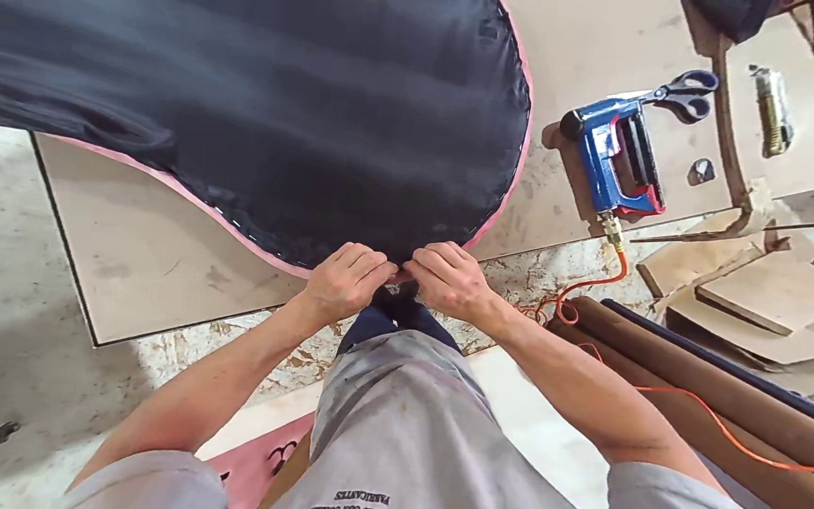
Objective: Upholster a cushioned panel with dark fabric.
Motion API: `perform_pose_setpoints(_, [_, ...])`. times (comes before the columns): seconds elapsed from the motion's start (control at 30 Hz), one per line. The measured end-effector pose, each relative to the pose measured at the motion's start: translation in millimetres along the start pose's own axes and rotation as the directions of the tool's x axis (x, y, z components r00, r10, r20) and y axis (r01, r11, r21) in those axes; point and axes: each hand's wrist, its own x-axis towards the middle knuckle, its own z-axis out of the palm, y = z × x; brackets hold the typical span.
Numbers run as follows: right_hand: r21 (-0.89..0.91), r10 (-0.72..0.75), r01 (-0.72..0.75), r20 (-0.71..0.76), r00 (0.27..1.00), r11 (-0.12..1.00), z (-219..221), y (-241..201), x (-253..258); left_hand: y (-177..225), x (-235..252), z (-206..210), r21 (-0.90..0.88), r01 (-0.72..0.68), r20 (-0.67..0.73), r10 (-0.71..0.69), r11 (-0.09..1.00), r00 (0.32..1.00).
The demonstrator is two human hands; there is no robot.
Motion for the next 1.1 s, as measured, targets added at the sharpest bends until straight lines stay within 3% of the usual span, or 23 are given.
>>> perform_pose_setpoints(0.17, [-0.016,-0.007,0.007,0.016,1.000,1.000,0,1,0,-1,6,-9,-0.016,0.008,0.092,-0.006,1.000,0.996])
perform_pose_setpoints(0.47, [-0.066,-0.001,0.000,-0.029,1.000,0.998,12,-9,-10,-21,13,-10,-0.218,-0.076,0.196,0.120,0.973,0.973])
perform_pose_setpoints(0.73, [-0.171,0.084,-0.086,-0.022,0.996,0.982,12,-32,-14,-30,13,-17,-0.274,-0.204,0.263,0.277,0.940,0.924])
perform_pose_setpoints(0.87, [-0.154,0.177,-0.180,-0.034,0.984,0.971,8,-39,-18,-41,37,-38,-0.284,-0.291,0.429,0.393,0.914,0.814])
perform_pose_setpoints(1.1, [-0.235,0.304,-0.321,-0.105,0.947,0.918,13,-59,-28,-58,90,-47,-0.459,-0.407,0.613,0.613,0.790,0.499])
